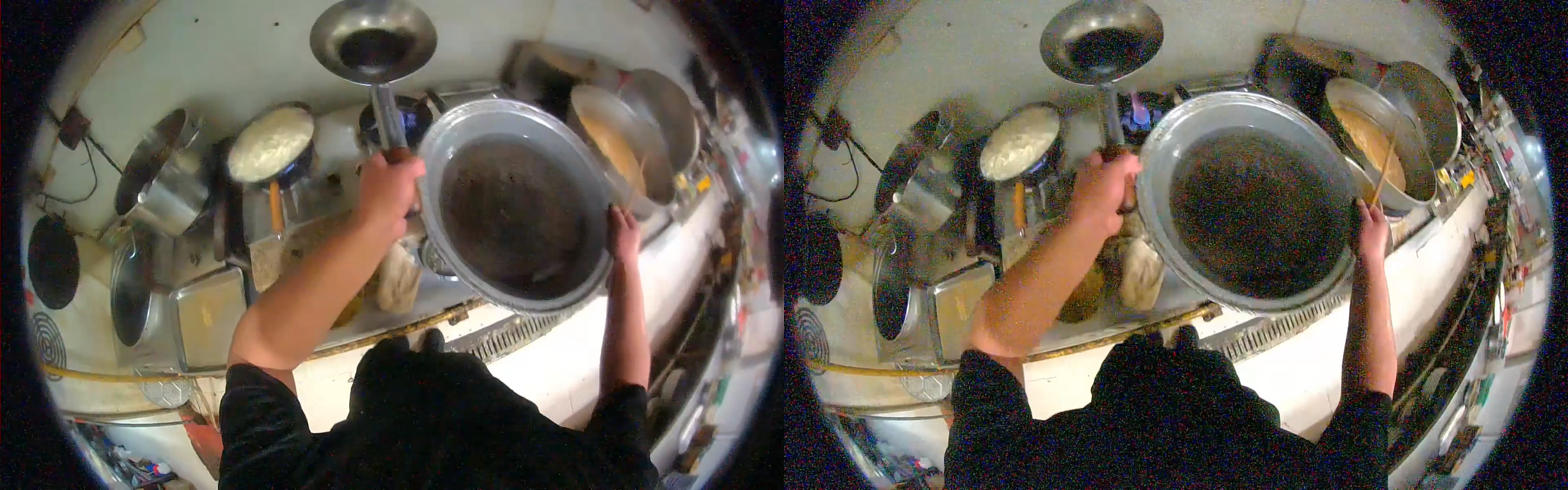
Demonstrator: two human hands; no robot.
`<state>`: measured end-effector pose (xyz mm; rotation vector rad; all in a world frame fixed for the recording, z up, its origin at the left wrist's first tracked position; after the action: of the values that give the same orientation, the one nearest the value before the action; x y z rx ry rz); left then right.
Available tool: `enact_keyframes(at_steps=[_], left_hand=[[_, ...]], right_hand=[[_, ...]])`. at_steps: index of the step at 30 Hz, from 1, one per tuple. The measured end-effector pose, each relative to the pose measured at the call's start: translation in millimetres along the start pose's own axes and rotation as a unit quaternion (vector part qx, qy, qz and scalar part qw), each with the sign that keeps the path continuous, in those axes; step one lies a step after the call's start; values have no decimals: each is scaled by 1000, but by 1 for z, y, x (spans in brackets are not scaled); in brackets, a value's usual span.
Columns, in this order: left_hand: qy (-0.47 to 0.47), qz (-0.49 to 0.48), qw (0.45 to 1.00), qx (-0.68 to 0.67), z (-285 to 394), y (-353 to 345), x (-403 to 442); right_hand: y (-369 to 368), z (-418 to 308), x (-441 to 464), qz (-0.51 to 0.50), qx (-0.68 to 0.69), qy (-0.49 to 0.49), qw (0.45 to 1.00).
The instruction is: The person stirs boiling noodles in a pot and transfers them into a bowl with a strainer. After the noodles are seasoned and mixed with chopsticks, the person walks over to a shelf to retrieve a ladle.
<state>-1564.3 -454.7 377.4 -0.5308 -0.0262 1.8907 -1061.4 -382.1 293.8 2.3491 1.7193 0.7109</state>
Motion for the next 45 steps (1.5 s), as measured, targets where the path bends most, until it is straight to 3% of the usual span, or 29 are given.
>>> enact_keyframes(at_steps=[2, 3, 8, 9, 10, 13, 19, 21, 25, 29, 31, 35, 38, 41, 43, 45], left_hand=[[-24, 29, 999, 6, 22, 12, 50], [-20, 7, 1000, 14, 34, 18, 70], [3, 13, 1000, -18, 68, 54, 182], [17, 40, 999, -32, 72, 64, 200], [14, 40, 998, -35, 79, 72, 216], [12, -4, 997, -81, 88, 96, 276], [55, 60, 997, -14, 103, 133, 343], [-5, 89, 996, 27, 110, 136, 344], [11, 118, 993, -5, 98, 146, 361], [27, 131, 990, -33, 85, 150, 382], [35, 135, 990, -17, 76, 159, 396], [58, 107, 993, 6, 65, 161, 403], [61, 137, 988, 36, 79, 143, 371], [58, 146, 986, 50, 77, 142, 371], [64, 133, 988, 48, 71, 145, 377], [62, 106, 991, 58, 69, 142, 378]], right_hand=[[-58, -50, 29, 14, -60, -10, 998], [-82, -47, 51, 4, 7, 14, 1000], [-181, -26, 154, -68, -46, -27, 996], [-203, -39, 162, -48, -21, 61, 997], [-219, -44, 176, -48, -21, 66, 996], [-273, -38, 215, -77, -31, 17, 996], [-365, -15, 265, -93, -26, 39, 995], [-382, -23, 270, -96, -60, 80, 990], [-414, -55, 274, -118, -168, 140, 969], [-438, -45, 293, -123, -129, 163, 970], [-451, -30, 306, -132, -175, 170, 961], [-447, -63, 290, -161, -128, 106, 973], [-448, -60, 294, -177, -65, 139, 972], [-446, -58, 299, -166, -161, 121, 965], [-448, -38, 309, -181, -57, 144, 971], [-442, -48, 299, -171, -48, 162, 971]])
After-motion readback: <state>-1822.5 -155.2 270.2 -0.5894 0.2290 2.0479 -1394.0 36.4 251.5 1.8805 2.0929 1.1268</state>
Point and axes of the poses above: each hand's wrist, its own x-axis towards the middle knuckle, its own y-axis out of the back of the hand, z = x × y, the point moved 4 cm from there along x, towards the middle knuckle, and after that the axes turned 9 degrees about y, right-handed, at the moved point
